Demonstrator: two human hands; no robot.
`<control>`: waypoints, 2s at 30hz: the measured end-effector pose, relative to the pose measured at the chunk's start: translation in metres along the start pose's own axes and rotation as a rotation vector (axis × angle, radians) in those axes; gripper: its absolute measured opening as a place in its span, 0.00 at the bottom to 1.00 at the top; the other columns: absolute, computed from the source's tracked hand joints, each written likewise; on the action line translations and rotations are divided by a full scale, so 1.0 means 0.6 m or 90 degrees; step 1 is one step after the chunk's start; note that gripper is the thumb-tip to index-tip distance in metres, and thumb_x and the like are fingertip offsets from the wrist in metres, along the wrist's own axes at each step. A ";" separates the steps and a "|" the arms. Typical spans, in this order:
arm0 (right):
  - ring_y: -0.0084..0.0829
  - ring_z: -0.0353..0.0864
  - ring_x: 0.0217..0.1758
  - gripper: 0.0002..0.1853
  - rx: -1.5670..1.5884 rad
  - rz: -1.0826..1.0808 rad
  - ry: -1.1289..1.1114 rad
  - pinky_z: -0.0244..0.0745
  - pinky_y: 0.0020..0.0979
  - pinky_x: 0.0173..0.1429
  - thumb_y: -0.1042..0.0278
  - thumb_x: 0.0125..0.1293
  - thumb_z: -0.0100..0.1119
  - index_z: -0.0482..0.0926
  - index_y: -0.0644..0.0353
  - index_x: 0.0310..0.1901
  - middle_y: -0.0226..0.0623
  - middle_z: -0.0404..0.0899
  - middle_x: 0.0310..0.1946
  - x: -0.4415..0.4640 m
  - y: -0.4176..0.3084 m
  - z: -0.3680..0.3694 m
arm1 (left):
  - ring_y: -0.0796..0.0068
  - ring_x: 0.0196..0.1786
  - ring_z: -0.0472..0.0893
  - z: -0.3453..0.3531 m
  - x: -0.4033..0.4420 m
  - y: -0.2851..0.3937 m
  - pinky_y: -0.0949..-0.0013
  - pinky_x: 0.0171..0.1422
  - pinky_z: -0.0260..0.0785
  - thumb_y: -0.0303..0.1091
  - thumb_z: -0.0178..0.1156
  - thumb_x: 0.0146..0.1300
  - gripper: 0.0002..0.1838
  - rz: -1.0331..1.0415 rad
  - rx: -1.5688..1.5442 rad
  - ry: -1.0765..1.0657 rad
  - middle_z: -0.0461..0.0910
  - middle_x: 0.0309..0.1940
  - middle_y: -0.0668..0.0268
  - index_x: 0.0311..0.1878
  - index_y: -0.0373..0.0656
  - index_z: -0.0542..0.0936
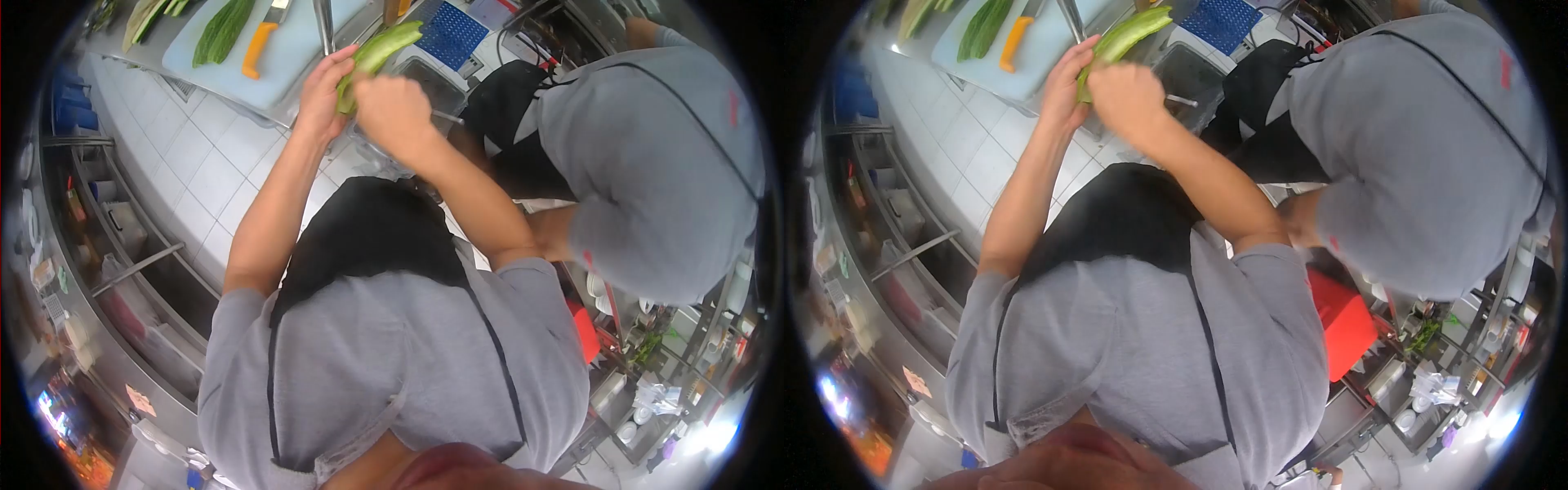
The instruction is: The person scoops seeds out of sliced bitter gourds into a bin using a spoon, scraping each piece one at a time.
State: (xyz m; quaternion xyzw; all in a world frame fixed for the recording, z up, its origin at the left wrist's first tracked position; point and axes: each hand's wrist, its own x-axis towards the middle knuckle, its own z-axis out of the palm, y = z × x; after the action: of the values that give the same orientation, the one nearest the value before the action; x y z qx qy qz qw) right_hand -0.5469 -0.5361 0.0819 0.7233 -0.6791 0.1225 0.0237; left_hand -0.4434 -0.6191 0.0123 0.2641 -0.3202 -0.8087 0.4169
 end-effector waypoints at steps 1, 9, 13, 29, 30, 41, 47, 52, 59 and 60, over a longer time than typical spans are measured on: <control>0.44 0.89 0.29 0.05 -0.002 0.000 -0.029 0.84 0.43 0.31 0.72 0.59 0.58 0.83 0.63 0.31 0.49 0.86 0.26 -0.013 -0.015 0.007 | 0.62 0.50 0.84 -0.006 0.004 0.002 0.64 0.55 0.79 0.31 0.56 0.71 0.22 -0.004 0.008 0.002 0.81 0.53 0.53 0.66 0.35 0.72; 0.53 0.87 0.37 0.14 0.374 0.319 -0.080 0.79 0.49 0.47 0.60 0.64 0.56 0.83 0.63 0.35 0.53 0.84 0.28 -0.075 0.029 0.057 | 0.51 0.57 0.82 -0.044 0.007 0.011 0.58 0.59 0.80 0.41 0.51 0.75 0.30 -0.015 0.014 -0.046 0.75 0.63 0.48 0.75 0.35 0.62; 0.45 0.86 0.36 0.22 0.649 0.596 -0.103 0.75 0.42 0.43 0.48 0.63 0.60 0.85 0.63 0.33 0.48 0.85 0.27 -0.104 0.070 0.161 | 0.49 0.55 0.83 -0.033 0.002 0.024 0.59 0.55 0.82 0.38 0.46 0.76 0.27 -0.037 -0.038 -0.047 0.75 0.62 0.47 0.73 0.35 0.62; 0.42 0.87 0.40 0.31 0.447 0.719 -0.049 0.78 0.42 0.46 0.35 0.60 0.66 0.87 0.64 0.35 0.46 0.87 0.33 -0.125 0.114 0.264 | 0.52 0.55 0.84 -0.039 0.022 0.018 0.61 0.52 0.82 0.44 0.48 0.76 0.28 -0.155 -0.011 -0.103 0.77 0.62 0.50 0.74 0.39 0.64; 0.45 0.88 0.43 0.34 0.414 0.721 -0.058 0.79 0.43 0.49 0.32 0.59 0.65 0.87 0.64 0.37 0.48 0.88 0.35 -0.118 0.126 0.245 | 0.52 0.54 0.84 -0.038 0.024 0.019 0.61 0.52 0.82 0.45 0.48 0.76 0.29 -0.169 -0.013 -0.100 0.77 0.61 0.50 0.74 0.39 0.64; 0.54 0.86 0.49 0.25 0.174 0.624 -0.017 0.80 0.46 0.56 0.44 0.60 0.67 0.88 0.62 0.42 0.56 0.86 0.40 -0.019 0.248 0.238 | 0.58 0.55 0.84 -0.107 0.046 -0.011 0.63 0.55 0.82 0.49 0.55 0.75 0.31 -0.259 -0.150 -0.131 0.80 0.58 0.53 0.70 0.35 0.68; 0.54 0.87 0.43 0.15 0.295 0.752 0.098 0.79 0.47 0.49 0.61 0.57 0.68 0.89 0.60 0.43 0.58 0.86 0.35 -0.043 0.227 0.251 | 0.52 0.58 0.82 -0.097 0.047 -0.012 0.56 0.57 0.82 0.42 0.57 0.73 0.29 -0.283 -0.181 -0.143 0.78 0.59 0.50 0.71 0.38 0.67; 0.27 0.81 0.29 0.24 0.761 0.876 0.272 0.70 0.31 0.28 0.63 0.59 0.73 0.83 0.59 0.56 0.31 0.85 0.29 -0.051 0.220 0.242 | 0.57 0.45 0.85 -0.096 0.131 -0.046 0.58 0.44 0.83 0.36 0.53 0.71 0.27 -0.315 -0.133 -0.153 0.81 0.53 0.49 0.72 0.42 0.65; 0.14 0.55 0.15 0.16 1.226 0.755 0.498 0.46 0.22 0.17 0.55 0.70 0.67 0.79 0.59 0.46 0.22 0.62 0.19 -0.027 0.094 0.099 | 0.69 0.28 0.84 -0.065 0.126 0.061 0.65 0.31 0.80 0.34 0.57 0.73 0.15 -0.378 0.332 -0.294 0.83 0.36 0.59 0.56 0.36 0.76; 0.15 0.54 0.15 0.16 1.220 0.747 0.517 0.46 0.23 0.17 0.55 0.70 0.66 0.79 0.60 0.46 0.22 0.62 0.19 -0.023 0.086 0.101 | 0.69 0.29 0.84 -0.081 0.132 0.084 0.65 0.31 0.80 0.33 0.57 0.72 0.14 -0.343 0.374 -0.336 0.83 0.36 0.58 0.56 0.36 0.76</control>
State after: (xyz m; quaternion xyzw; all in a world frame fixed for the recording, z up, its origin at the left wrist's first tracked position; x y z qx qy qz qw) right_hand -0.5898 -0.5387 0.0135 -0.0656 -0.4809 0.7911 -0.3722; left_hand -0.4249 -0.7230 0.0052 0.2300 -0.5506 -0.8024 0.0046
